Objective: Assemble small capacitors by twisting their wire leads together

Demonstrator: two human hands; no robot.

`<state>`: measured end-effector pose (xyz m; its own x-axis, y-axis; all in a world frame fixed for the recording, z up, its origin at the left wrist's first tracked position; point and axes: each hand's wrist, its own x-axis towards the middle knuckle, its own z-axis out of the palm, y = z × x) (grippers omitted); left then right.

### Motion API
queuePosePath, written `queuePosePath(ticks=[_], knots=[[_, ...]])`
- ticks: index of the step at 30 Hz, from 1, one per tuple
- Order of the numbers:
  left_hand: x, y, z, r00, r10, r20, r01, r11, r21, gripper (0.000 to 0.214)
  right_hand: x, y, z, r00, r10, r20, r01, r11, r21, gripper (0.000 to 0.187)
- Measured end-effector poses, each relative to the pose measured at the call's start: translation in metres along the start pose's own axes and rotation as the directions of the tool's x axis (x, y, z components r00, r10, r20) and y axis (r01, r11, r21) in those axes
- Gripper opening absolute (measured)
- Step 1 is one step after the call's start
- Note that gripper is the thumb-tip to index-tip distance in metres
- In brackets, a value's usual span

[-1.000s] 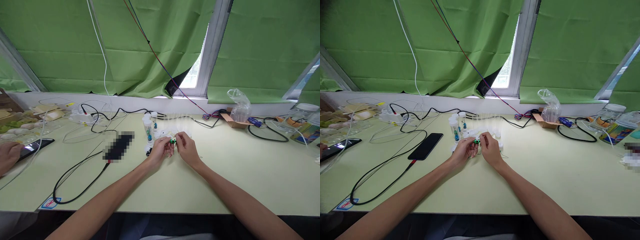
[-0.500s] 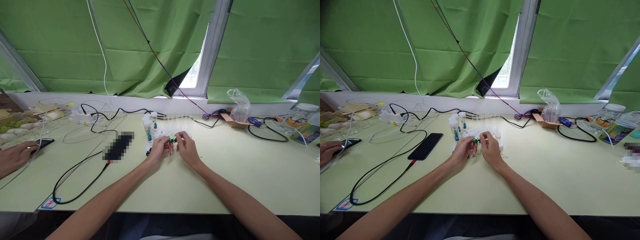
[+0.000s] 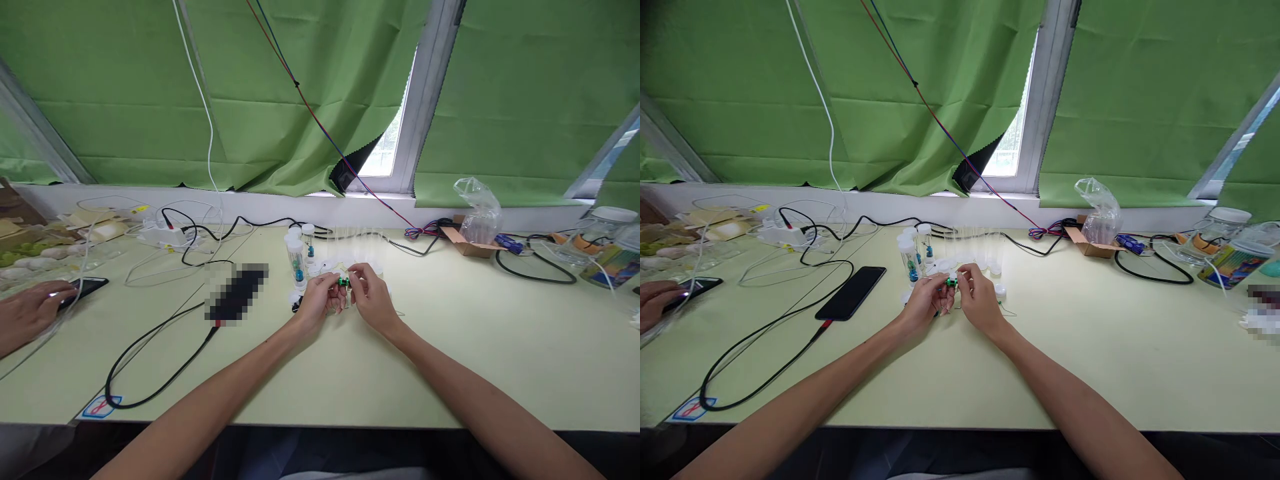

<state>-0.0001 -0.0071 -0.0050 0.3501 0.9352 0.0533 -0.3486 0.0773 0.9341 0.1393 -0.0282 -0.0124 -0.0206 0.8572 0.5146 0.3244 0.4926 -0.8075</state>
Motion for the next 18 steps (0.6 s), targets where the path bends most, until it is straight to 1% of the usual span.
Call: queuePosePath(ticks=[4, 10, 13, 18], knots=[[-0.0013, 0.0002, 0.0004, 0.999, -0.006, 0.041, 0.006, 1.000, 0.010, 0.035, -0.0005, -0.0015, -0.0007, 1.000, 0.002, -0.007, -0.001, 1.000, 0.001, 0.024], [-0.0014, 0.0010, -0.0003, 0.996, -0.023, 0.085, 0.016, 0.997, 0.077, 0.036, -0.0007, -0.0037, -0.0022, 0.998, 0.066, -0.004, -0.066, 0.998, 0.014, 0.029], [-0.0014, 0.0005, -0.0007, 0.994, -0.021, 0.108, 0.011, 0.996, 0.094, 0.036, -0.0002, -0.0032, -0.0025, 0.997, 0.079, -0.025, -0.079, 0.997, 0.004, 0.029], [-0.0020, 0.0000, 0.0011, 0.993, -0.004, 0.115, -0.007, 0.995, 0.096, 0.036, 0.0000, -0.0041, -0.0016, 0.996, 0.079, -0.045, -0.080, 0.997, -0.010, 0.031]])
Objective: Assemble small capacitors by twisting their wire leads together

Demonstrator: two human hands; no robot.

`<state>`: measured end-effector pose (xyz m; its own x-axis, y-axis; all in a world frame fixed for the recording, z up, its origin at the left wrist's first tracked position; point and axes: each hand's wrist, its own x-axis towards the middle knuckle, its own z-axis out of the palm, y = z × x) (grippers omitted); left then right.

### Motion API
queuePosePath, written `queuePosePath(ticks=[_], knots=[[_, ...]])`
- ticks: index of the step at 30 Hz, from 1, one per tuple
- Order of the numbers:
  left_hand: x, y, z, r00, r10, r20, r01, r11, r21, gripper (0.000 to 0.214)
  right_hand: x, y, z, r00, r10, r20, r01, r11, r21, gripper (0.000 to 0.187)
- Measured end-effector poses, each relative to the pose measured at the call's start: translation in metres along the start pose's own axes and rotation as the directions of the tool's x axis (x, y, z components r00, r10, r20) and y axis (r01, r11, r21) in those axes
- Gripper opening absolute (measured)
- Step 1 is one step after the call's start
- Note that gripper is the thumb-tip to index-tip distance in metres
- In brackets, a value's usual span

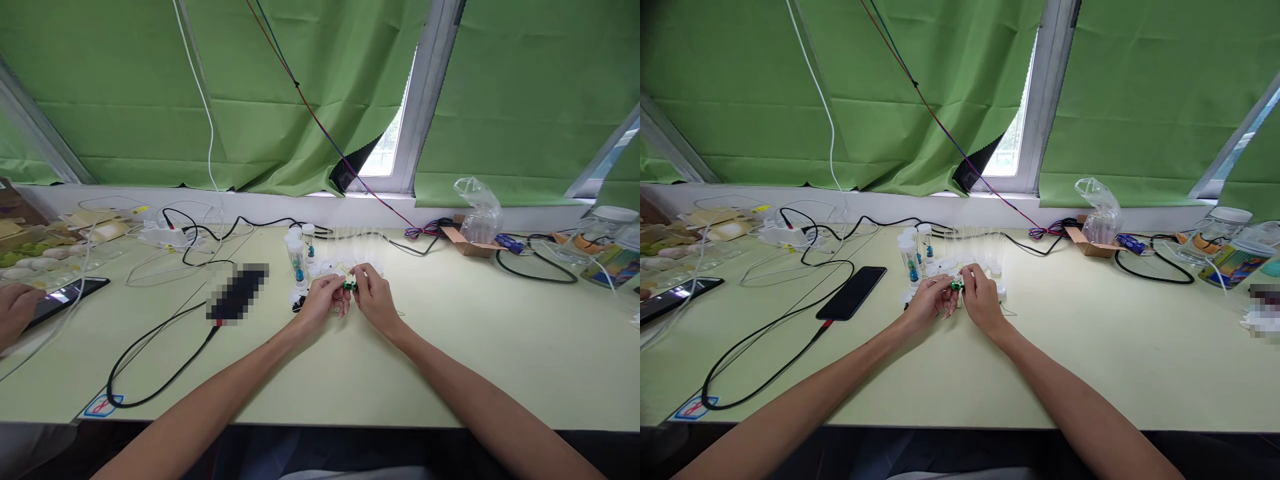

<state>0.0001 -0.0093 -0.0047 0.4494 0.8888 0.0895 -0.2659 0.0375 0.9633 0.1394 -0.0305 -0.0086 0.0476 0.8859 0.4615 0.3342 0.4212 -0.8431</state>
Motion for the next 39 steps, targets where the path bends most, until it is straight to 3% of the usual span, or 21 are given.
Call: queuePosePath(ticks=[10, 25, 33, 39], knots=[[0.0007, 0.0010, 0.0014, 0.993, -0.006, -0.116, -0.008, 0.993, -0.117, 0.032, -0.0004, 0.0003, 0.0010, 0.997, -0.061, 0.038, 0.062, 0.998, -0.027, 0.025], [-0.0015, 0.0023, 0.0023, 0.999, -0.050, 0.000, 0.050, 0.993, -0.104, 0.036, -0.0007, -0.0004, -0.0011, 1.000, -0.031, -0.003, 0.031, 0.999, -0.013, 0.030], [-0.0017, 0.0020, 0.0031, 0.999, -0.022, 0.030, 0.024, 0.995, -0.100, 0.035, -0.0002, 0.0001, -0.0009, 0.999, -0.008, -0.041, 0.007, 1.000, -0.016, 0.032], [0.0020, 0.0035, 0.0005, 0.996, 0.011, -0.088, -0.024, 0.989, -0.147, 0.032, 0.0001, -0.0011, 0.0003, 0.999, -0.046, 0.018, 0.046, 0.999, -0.002, 0.028]])
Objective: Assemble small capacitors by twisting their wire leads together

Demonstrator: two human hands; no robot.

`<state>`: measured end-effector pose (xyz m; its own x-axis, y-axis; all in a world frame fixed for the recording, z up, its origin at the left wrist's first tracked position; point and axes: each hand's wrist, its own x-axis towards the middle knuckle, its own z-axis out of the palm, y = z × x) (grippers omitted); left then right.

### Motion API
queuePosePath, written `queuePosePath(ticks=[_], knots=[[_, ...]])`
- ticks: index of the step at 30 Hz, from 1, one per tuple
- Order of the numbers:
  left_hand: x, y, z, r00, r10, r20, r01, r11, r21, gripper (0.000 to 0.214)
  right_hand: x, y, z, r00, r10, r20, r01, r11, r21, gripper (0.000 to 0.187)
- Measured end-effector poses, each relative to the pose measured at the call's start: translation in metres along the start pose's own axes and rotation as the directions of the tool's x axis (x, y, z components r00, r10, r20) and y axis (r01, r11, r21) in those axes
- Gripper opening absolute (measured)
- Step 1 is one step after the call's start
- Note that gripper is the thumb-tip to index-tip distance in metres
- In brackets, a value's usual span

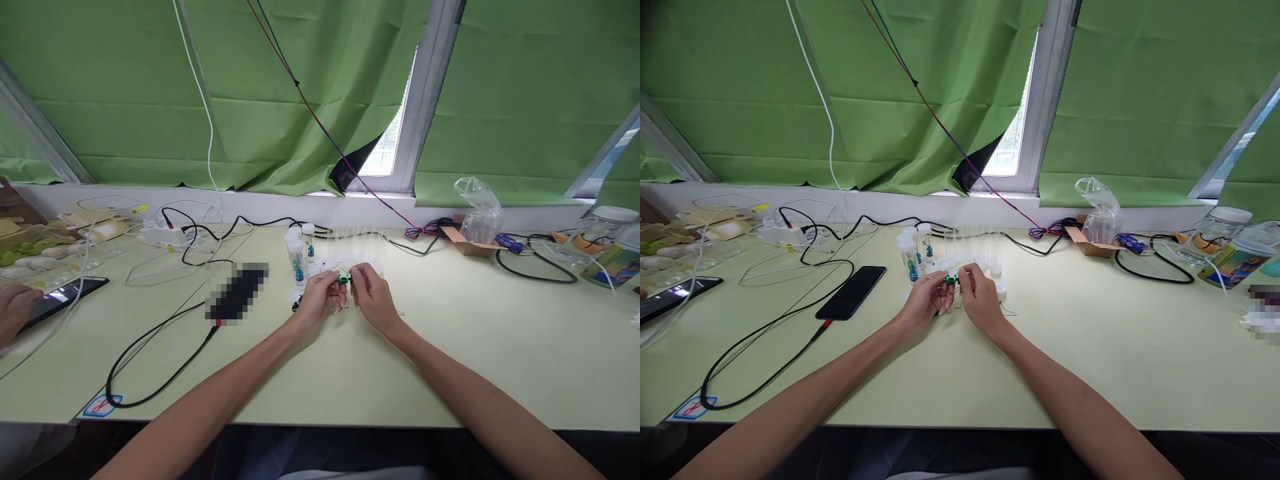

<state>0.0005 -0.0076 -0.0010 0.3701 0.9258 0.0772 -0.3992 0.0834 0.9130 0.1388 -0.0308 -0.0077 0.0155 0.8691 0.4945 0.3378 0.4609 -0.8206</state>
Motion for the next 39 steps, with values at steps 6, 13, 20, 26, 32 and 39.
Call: queuePosePath(ticks=[6, 13, 20, 26, 32, 39], knots=[[0.0005, 0.0026, 0.0001, 0.999, 0.020, -0.046, -0.021, 1.000, -0.015, 0.028, -0.0005, 0.0011, 0.0008, 0.998, -0.031, 0.061, 0.030, 0.999, 0.027, 0.021], [-0.0005, 0.0012, -0.0007, 1.000, -0.010, -0.018, 0.010, 1.000, -0.009, 0.030, 0.0004, 0.0037, 0.0001, 0.996, -0.028, 0.081, 0.028, 1.000, -0.007, 0.023], [0.0004, -0.0014, -0.0027, 0.999, -0.020, 0.035, 0.019, 1.000, 0.011, 0.033, 0.0022, 0.0050, -0.0012, 0.999, 0.002, 0.046, 0.002, 0.996, -0.093, 0.036], [-0.0006, -0.0020, -0.0040, 0.995, -0.030, 0.096, 0.028, 0.999, 0.026, 0.035, 0.0027, 0.0036, -0.0020, 0.999, 0.003, 0.044, 0.000, 0.996, -0.086, 0.047], [-0.0011, -0.0009, -0.0018, 0.992, -0.047, 0.115, 0.044, 0.999, 0.024, 0.036, 0.0020, 0.0030, -0.0013, 0.998, 0.045, 0.037, -0.043, 0.997, -0.060, 0.058], [-0.0019, -0.0001, 0.0000, 0.996, -0.026, 0.086, 0.024, 1.000, 0.018, 0.033, 0.0021, 0.0040, -0.0008, 0.998, 0.047, 0.039, -0.045, 0.997, -0.062, 0.056]])
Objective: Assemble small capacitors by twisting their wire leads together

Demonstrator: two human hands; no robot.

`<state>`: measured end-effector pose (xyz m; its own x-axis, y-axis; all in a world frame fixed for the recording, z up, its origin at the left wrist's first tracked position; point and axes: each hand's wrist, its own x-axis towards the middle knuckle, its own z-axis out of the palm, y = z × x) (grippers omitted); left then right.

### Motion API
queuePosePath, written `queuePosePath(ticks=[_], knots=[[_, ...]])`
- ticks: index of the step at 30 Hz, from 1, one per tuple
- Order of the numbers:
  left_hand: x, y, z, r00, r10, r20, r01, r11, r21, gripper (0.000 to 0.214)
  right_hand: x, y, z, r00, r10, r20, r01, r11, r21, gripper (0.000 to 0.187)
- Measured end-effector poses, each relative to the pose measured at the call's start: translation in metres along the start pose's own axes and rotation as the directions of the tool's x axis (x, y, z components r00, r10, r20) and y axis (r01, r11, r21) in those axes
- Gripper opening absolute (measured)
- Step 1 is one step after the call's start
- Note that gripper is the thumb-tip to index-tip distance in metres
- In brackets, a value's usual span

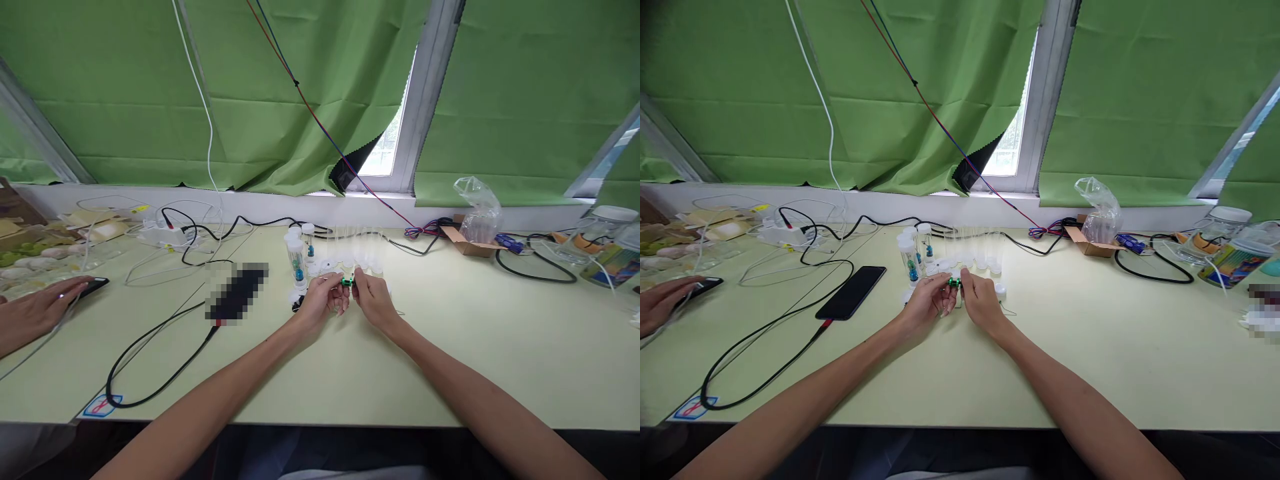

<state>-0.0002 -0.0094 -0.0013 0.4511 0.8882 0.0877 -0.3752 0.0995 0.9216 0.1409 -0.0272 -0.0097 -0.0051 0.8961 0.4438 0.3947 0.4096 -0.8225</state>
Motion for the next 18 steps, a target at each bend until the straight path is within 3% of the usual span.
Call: queuePosePath(ticks=[9, 18], knots=[[0.0028, 0.0022, -0.0014, 0.994, 0.034, -0.107, -0.035, 0.999, -0.007, 0.031, -0.0029, -0.0021, -0.0003, 0.998, -0.053, 0.043, 0.052, 0.998, 0.032, 0.026], [0.0003, 0.0009, 0.0011, 0.996, 0.008, -0.089, -0.008, 1.000, 0.000, 0.030, -0.0014, 0.0016, 0.0012, 0.996, -0.082, 0.046, 0.084, 0.995, -0.045, 0.034]])
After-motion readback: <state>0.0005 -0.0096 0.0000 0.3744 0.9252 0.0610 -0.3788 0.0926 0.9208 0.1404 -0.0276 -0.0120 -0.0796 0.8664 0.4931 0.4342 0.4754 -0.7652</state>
